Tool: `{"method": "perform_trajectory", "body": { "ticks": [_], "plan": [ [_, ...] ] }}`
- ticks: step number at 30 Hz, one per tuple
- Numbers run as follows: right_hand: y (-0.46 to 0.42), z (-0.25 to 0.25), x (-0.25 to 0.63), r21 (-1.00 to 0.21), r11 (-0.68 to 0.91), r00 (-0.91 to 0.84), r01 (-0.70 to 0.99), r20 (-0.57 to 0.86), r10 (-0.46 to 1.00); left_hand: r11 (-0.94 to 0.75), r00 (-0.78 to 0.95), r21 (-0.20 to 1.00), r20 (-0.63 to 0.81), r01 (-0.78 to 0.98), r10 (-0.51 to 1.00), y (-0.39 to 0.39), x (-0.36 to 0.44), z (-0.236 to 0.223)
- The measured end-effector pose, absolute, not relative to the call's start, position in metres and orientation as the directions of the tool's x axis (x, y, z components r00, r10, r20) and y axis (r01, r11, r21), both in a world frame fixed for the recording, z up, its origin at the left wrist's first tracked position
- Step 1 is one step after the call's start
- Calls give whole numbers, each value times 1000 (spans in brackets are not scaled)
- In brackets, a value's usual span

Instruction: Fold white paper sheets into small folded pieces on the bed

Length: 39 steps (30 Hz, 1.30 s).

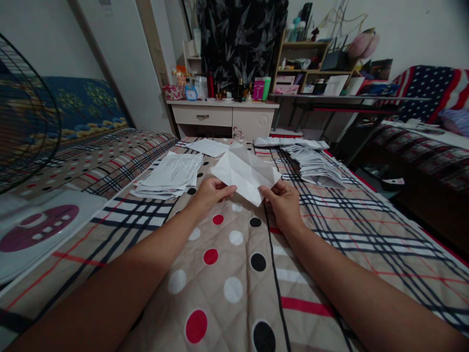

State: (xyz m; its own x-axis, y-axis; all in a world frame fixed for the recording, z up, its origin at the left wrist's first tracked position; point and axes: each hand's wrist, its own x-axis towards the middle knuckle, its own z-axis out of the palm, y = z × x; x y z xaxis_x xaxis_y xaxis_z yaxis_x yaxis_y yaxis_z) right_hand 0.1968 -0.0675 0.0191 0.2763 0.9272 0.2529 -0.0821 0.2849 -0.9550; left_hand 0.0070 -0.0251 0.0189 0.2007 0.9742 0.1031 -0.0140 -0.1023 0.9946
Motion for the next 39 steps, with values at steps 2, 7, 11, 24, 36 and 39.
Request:
{"method": "perform_trajectory", "body": {
  "ticks": [2,7,11,24,36,39],
  "plan": [
    [-67,18,196,-958,257,238,-126,222,945,-89,217,995,96,-45,971,-25,8,18],
    [-68,17,195,-967,199,196,-158,167,966,-96,185,995,96,-11,978,-24,8,16],
    [-69,18,196,-974,194,165,-119,173,971,-53,136,998,58,-38,989,-24,7,19],
    [-69,18,197,-973,226,204,-54,211,956,-67,132,995,77,-75,988,-26,7,21],
    [-66,16,200,-961,262,255,-84,234,938,-462,-181,879,477,120,860,-23,4,24],
    [-64,16,199,-945,321,261,-68,294,919,-642,-86,703,692,306,717,-20,-3,24]
  ]
}}
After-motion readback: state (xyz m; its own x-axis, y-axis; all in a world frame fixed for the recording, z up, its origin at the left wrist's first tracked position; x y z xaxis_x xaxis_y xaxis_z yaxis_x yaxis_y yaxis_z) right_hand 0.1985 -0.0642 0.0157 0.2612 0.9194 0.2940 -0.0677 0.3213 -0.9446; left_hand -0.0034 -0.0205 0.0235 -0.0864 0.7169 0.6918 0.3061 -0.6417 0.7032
